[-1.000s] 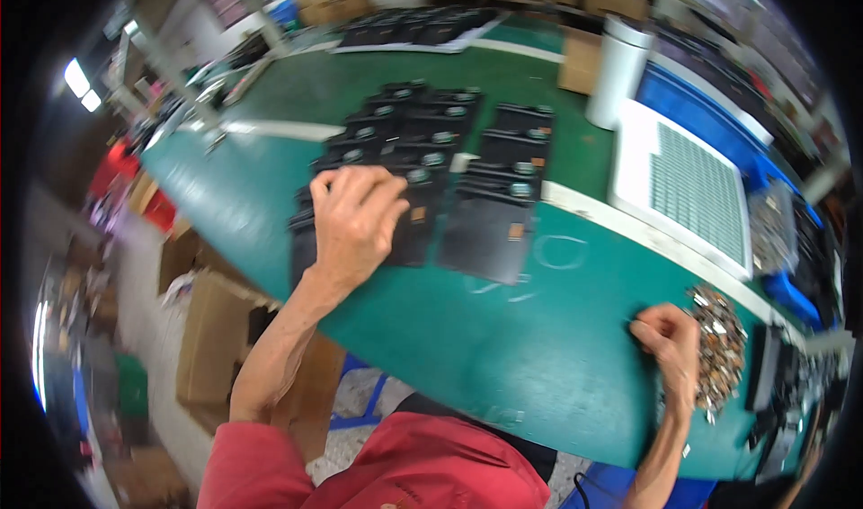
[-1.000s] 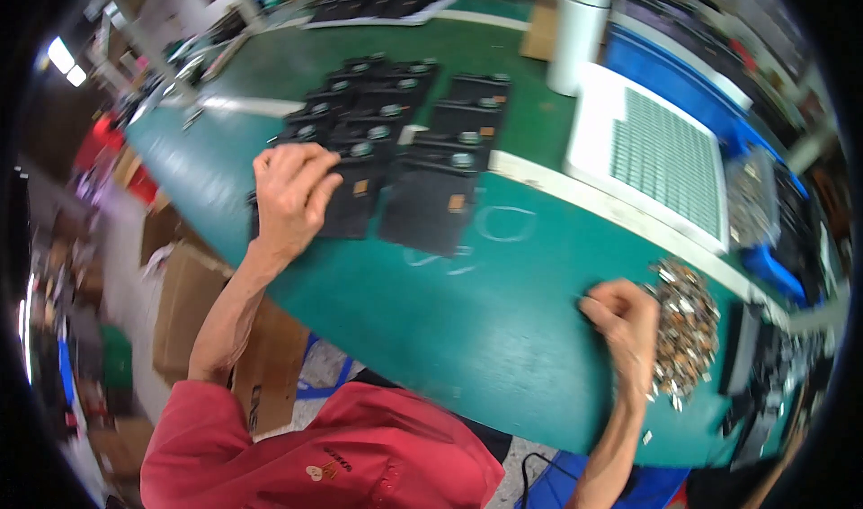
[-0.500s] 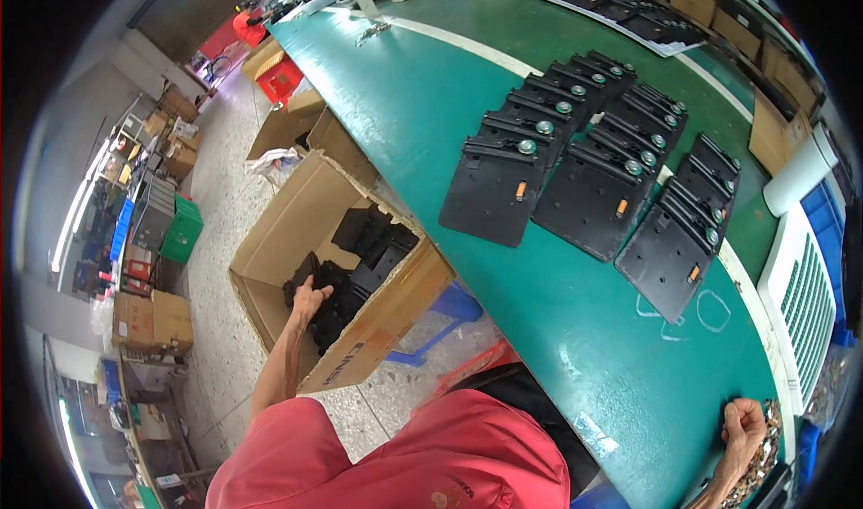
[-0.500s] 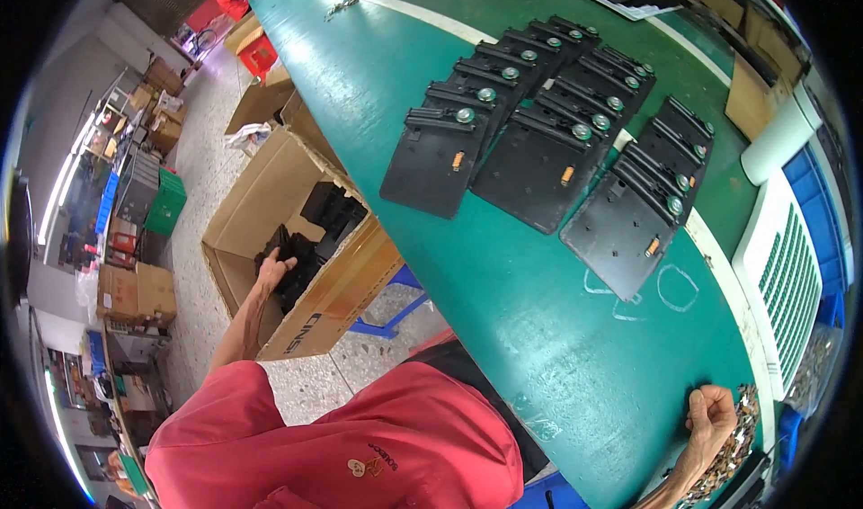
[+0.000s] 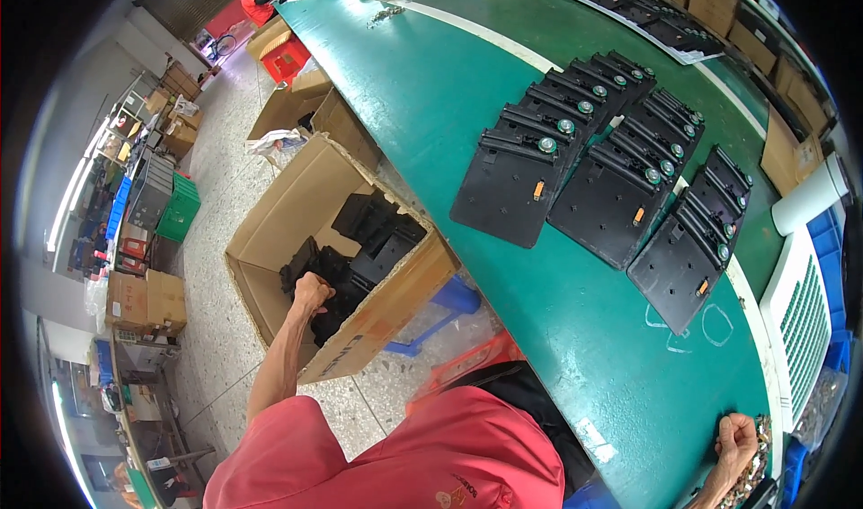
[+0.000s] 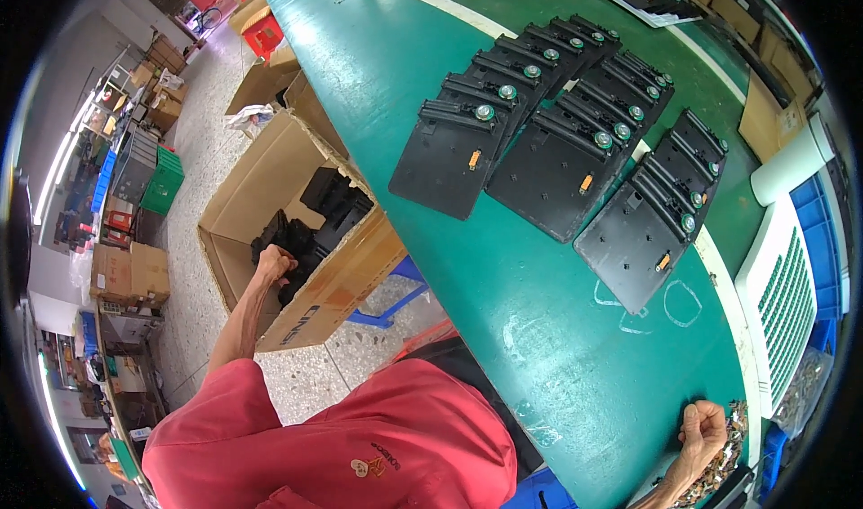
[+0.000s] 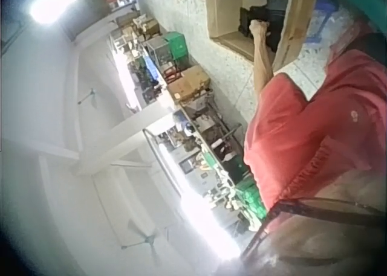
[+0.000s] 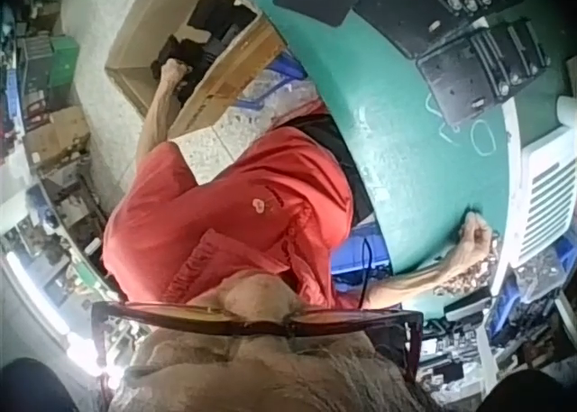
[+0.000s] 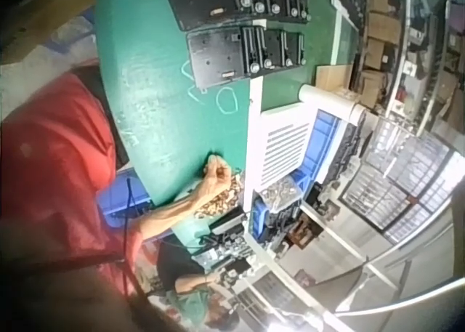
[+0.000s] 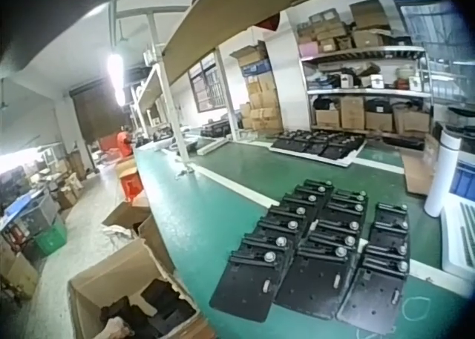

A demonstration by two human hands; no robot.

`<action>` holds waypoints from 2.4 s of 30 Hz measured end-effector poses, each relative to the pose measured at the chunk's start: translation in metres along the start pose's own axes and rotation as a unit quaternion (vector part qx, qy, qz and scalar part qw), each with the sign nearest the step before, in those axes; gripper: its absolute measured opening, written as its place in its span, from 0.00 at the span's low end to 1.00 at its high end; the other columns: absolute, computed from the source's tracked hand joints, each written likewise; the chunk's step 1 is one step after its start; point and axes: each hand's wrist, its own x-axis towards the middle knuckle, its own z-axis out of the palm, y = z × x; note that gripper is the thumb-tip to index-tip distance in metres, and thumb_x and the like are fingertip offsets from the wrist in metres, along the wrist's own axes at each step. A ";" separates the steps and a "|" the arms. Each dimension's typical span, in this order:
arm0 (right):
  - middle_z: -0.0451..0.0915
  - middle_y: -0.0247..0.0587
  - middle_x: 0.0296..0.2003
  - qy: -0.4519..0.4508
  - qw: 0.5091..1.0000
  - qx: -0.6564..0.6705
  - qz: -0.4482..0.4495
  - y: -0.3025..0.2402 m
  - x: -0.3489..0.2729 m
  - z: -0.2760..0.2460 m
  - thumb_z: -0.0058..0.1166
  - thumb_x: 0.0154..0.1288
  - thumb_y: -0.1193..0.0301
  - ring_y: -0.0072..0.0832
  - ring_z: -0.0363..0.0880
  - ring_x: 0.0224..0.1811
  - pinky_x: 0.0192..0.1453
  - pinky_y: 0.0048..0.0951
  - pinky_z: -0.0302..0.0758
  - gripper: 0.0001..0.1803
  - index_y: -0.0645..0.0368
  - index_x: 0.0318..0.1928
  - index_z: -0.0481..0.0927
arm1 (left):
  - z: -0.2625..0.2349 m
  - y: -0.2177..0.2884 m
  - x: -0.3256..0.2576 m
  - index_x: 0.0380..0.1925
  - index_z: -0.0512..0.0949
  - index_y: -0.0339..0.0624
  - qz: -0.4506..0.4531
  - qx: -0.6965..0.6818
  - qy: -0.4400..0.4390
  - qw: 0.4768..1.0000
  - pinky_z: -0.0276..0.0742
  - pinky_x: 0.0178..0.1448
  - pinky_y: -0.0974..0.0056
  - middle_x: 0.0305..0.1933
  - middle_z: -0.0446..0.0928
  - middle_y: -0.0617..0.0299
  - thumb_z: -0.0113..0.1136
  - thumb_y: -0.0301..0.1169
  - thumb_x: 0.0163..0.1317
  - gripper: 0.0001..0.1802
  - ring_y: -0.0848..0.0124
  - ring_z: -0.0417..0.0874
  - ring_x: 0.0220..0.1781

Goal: The person assembles device panels by taking plastic base plates from a box, attaching circular components from a tray and clips from a pile onto each plate by hand, and placing the completed panels in rows on the workbench.

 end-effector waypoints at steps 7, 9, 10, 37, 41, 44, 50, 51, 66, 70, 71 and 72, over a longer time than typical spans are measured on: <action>0.72 0.20 0.22 0.011 1.000 0.012 -0.007 -0.001 -0.003 0.003 0.65 0.61 0.70 0.09 0.61 0.21 0.23 0.14 0.55 0.07 0.55 0.33 0.79 | -0.074 -0.005 -0.002 0.33 0.85 0.29 0.207 -0.142 0.120 0.961 0.80 0.33 0.66 0.25 0.84 0.53 0.62 0.16 0.47 0.10 0.69 0.84 0.27; 0.72 0.20 0.22 0.021 1.000 0.015 -0.005 -0.003 -0.005 0.005 0.64 0.61 0.70 0.09 0.61 0.21 0.23 0.14 0.55 0.06 0.56 0.33 0.79 | -0.108 0.019 -0.023 0.38 0.84 0.30 0.250 -0.209 0.135 0.936 0.77 0.34 0.71 0.30 0.85 0.57 0.64 0.17 0.52 0.12 0.74 0.82 0.28; 0.72 0.22 0.22 0.010 1.000 0.026 -0.002 -0.006 -0.006 0.004 0.64 0.61 0.71 0.10 0.62 0.21 0.24 0.15 0.56 0.06 0.57 0.32 0.79 | -0.124 0.030 -0.028 0.42 0.83 0.30 0.298 -0.258 0.109 0.913 0.76 0.36 0.71 0.34 0.85 0.59 0.66 0.19 0.55 0.13 0.76 0.82 0.31; 0.81 0.32 0.29 -0.148 0.954 0.253 0.067 -0.057 -0.027 0.015 0.56 0.63 0.81 0.17 0.77 0.30 0.36 0.20 0.73 0.17 0.70 0.53 0.77 | 0.171 0.361 -0.400 0.41 0.84 0.31 0.733 -0.060 -0.391 0.554 0.79 0.43 0.69 0.34 0.84 0.59 0.64 0.21 0.54 0.13 0.75 0.83 0.34; 0.82 0.36 0.34 -0.037 0.976 0.211 0.043 -0.046 -0.023 0.015 0.57 0.65 0.76 0.21 0.79 0.36 0.44 0.21 0.75 0.20 0.70 0.56 0.76 | 0.154 0.358 -0.395 0.41 0.82 0.29 0.625 0.009 -0.474 0.620 0.79 0.41 0.71 0.33 0.84 0.60 0.64 0.18 0.53 0.13 0.77 0.83 0.33; 0.82 0.41 0.37 0.029 0.983 0.182 -0.010 -0.040 -0.018 0.019 0.60 0.64 0.71 0.23 0.79 0.39 0.46 0.24 0.76 0.21 0.70 0.55 0.77 | 0.152 0.335 -0.371 0.41 0.77 0.30 0.525 -0.165 -0.509 0.662 0.78 0.40 0.72 0.32 0.83 0.59 0.63 0.15 0.55 0.13 0.76 0.83 0.32; 0.83 0.44 0.36 0.017 0.990 0.138 0.012 -0.046 -0.023 0.013 0.65 0.59 0.71 0.28 0.80 0.33 0.39 0.30 0.79 0.24 0.70 0.54 0.77 | 0.136 0.278 -0.373 0.39 0.72 0.37 0.335 -0.308 -0.542 0.707 0.80 0.37 0.70 0.38 0.83 0.57 0.62 0.18 0.60 0.11 0.73 0.84 0.36; 0.83 0.44 0.36 0.017 0.990 0.137 0.009 -0.043 -0.022 0.017 0.65 0.59 0.71 0.28 0.80 0.33 0.39 0.30 0.79 0.24 0.70 0.54 0.77 | 0.140 0.271 -0.366 0.44 0.73 0.34 0.329 -0.299 -0.561 0.698 0.85 0.40 0.64 0.41 0.83 0.54 0.61 0.18 0.61 0.12 0.68 0.85 0.40; 0.84 0.50 0.35 0.054 0.994 0.023 -0.094 -0.038 -0.017 0.041 0.63 0.58 0.78 0.32 0.84 0.33 0.39 0.30 0.81 0.15 0.66 0.46 0.82 | 0.132 0.271 -0.411 0.34 0.80 0.37 0.858 0.077 -0.396 0.319 0.76 0.41 0.57 0.36 0.77 0.55 0.67 0.37 0.55 0.15 0.60 0.79 0.38; 0.84 0.50 0.35 0.061 0.987 -0.062 -0.139 -0.053 0.002 0.020 0.62 0.58 0.76 0.38 0.85 0.35 0.40 0.33 0.80 0.11 0.65 0.43 0.83 | 0.164 0.282 -0.408 0.49 0.77 0.39 0.933 0.081 -0.251 0.243 0.67 0.58 0.53 0.60 0.71 0.53 0.71 0.36 0.49 0.27 0.59 0.71 0.60; 0.84 0.51 0.35 0.069 0.974 -0.115 -0.181 -0.056 0.012 0.012 0.62 0.58 0.76 0.39 0.85 0.35 0.40 0.35 0.80 0.10 0.65 0.42 0.84 | 0.173 0.283 -0.405 0.50 0.77 0.37 0.938 0.075 -0.240 0.239 0.65 0.59 0.53 0.61 0.71 0.51 0.70 0.37 0.50 0.27 0.59 0.71 0.60; 0.85 0.52 0.35 0.076 0.975 -0.118 -0.170 -0.068 0.022 0.004 0.62 0.59 0.76 0.42 0.85 0.36 0.41 0.36 0.80 0.10 0.65 0.41 0.84 | 0.178 0.285 -0.405 0.50 0.77 0.37 0.938 0.073 -0.241 0.239 0.65 0.59 0.53 0.61 0.71 0.51 0.70 0.37 0.50 0.27 0.59 0.71 0.60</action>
